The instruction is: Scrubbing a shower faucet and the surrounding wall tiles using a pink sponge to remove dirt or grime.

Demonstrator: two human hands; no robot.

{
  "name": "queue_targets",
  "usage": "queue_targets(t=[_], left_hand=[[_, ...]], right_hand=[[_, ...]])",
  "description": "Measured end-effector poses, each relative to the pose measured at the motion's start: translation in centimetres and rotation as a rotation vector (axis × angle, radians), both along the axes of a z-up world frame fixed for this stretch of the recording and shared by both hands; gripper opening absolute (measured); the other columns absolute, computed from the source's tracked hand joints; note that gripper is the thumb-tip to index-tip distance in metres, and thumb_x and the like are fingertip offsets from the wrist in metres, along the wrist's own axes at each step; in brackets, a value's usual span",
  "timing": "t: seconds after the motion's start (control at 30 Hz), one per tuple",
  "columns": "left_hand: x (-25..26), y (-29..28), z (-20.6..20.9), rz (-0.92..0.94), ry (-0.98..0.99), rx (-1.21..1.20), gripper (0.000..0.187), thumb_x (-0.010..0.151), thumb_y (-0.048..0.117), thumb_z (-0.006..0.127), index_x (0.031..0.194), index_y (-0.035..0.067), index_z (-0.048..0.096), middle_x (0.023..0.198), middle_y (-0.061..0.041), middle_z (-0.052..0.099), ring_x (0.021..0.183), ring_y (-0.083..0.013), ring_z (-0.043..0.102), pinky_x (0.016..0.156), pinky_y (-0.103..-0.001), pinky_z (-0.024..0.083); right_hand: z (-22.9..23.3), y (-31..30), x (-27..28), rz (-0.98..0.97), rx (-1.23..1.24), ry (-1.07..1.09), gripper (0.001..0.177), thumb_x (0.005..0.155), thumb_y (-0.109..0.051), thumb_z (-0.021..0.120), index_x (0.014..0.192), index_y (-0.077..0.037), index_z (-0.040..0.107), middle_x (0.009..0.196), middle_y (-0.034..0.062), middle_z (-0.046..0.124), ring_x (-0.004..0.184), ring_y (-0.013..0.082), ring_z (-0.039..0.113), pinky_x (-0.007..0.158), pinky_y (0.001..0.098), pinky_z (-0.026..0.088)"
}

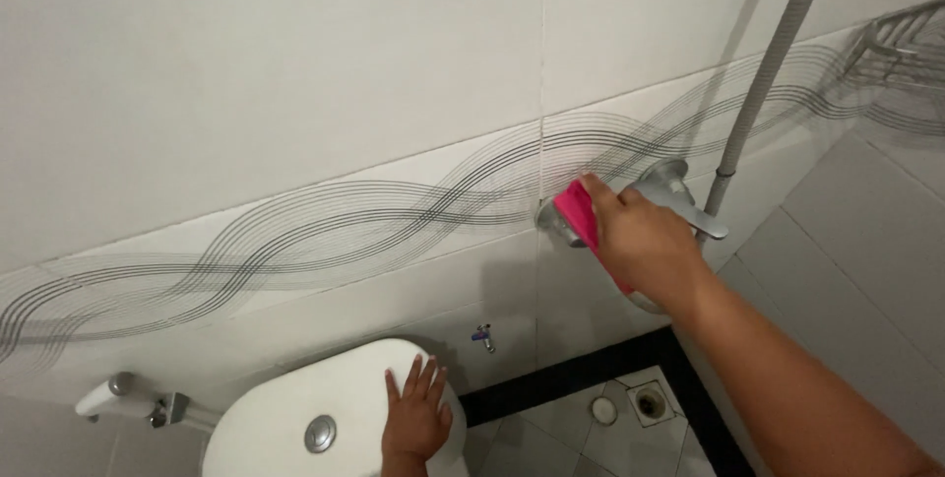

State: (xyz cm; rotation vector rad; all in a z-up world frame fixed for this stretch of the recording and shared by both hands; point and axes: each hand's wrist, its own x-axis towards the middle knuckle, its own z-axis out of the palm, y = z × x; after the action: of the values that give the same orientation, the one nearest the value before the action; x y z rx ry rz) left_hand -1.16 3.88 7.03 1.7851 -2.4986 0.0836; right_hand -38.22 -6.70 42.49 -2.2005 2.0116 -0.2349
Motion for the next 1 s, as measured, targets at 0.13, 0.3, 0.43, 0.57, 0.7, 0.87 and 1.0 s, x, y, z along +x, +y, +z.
queue_targets(t=[0.13, 0.3, 0.43, 0.57, 0.7, 0.87, 1.0], left_hand=[[0.0, -0.2, 1.0, 0.039, 0.043, 0.172, 0.061, 0.096, 0.035, 0.049, 0.154, 0.015, 0.041, 0.167, -0.006, 0.026, 0.156, -0.0302, 0.011, 0.119, -0.076, 0.001], [-0.2, -0.2, 1.3, 0.027, 0.007, 0.143, 0.062, 0.098, 0.037, 0.051, 0.155, 0.015, 0.039, 0.165, -0.008, 0.028, 0.156, -0.0311, 0.011, 0.119, -0.076, 0.001], [-0.5, 0.0, 1.9, 0.057, -0.048, 0.208, 0.062, 0.099, 0.039, 0.046, 0.155, 0.016, 0.038, 0.167, -0.006, 0.025, 0.156, -0.0296, 0.008, 0.12, -0.075, 0.0], [-0.2, 0.0, 1.0, 0.034, 0.023, 0.105, 0.063, 0.095, 0.035, 0.052, 0.153, 0.015, 0.042, 0.165, -0.006, 0.029, 0.156, -0.0298, 0.012, 0.119, -0.076, 0.0], [-0.4, -0.1, 2.2, 0.052, -0.026, 0.194, 0.064, 0.096, 0.037, 0.051, 0.155, 0.016, 0.038, 0.167, -0.005, 0.025, 0.156, -0.0298, 0.009, 0.12, -0.076, 0.0], [-0.2, -0.3, 1.2, 0.044, -0.003, 0.127, 0.064, 0.095, 0.038, 0.052, 0.154, 0.016, 0.041, 0.165, -0.005, 0.03, 0.156, -0.0302, 0.013, 0.119, -0.076, 0.003], [0.4, -0.4, -1.1, -0.013, 0.06, -0.096, 0.066, 0.088, 0.038, 0.06, 0.149, 0.016, 0.048, 0.162, -0.005, 0.037, 0.155, -0.0305, 0.019, 0.118, -0.078, 0.006]], right_hand=[[1.2, 1.5, 0.0, -0.045, 0.102, 0.029, 0.065, 0.097, -0.023, 0.035, 0.161, -0.021, 0.026, 0.123, 0.0221, 0.064, 0.101, 0.0461, 0.068, 0.068, 0.0599, 0.053], [2.9, 0.8, 1.5, -0.122, 0.169, -0.036, 0.063, 0.1, -0.021, 0.03, 0.163, -0.024, 0.023, 0.118, 0.0292, 0.063, 0.095, 0.0549, 0.067, 0.074, 0.0601, 0.05], [3.2, 0.2, 1.6, -0.12, 0.149, -0.104, 0.062, 0.1, -0.021, 0.03, 0.162, -0.022, 0.027, 0.113, 0.0288, 0.066, 0.092, 0.0482, 0.067, 0.07, 0.0551, 0.05], [2.2, 1.6, 0.9, -0.116, 0.156, -0.085, 0.064, 0.097, -0.018, 0.033, 0.16, -0.02, 0.028, 0.12, 0.0239, 0.068, 0.1, 0.0456, 0.069, 0.072, 0.0563, 0.051], [2.8, 1.9, 1.1, -0.119, 0.178, -0.121, 0.062, 0.098, -0.019, 0.03, 0.16, -0.019, 0.028, 0.119, 0.0218, 0.068, 0.098, 0.0459, 0.069, 0.073, 0.0583, 0.05], [3.8, 0.8, 1.6, -0.148, 0.192, -0.158, 0.061, 0.1, -0.022, 0.033, 0.161, -0.023, 0.026, 0.11, 0.0248, 0.067, 0.088, 0.0439, 0.068, 0.064, 0.0516, 0.049], [4.6, 1.4, 1.3, -0.156, 0.251, -0.158, 0.063, 0.098, -0.021, 0.031, 0.161, -0.025, 0.025, 0.116, 0.0233, 0.066, 0.094, 0.0434, 0.067, 0.069, 0.052, 0.049]])
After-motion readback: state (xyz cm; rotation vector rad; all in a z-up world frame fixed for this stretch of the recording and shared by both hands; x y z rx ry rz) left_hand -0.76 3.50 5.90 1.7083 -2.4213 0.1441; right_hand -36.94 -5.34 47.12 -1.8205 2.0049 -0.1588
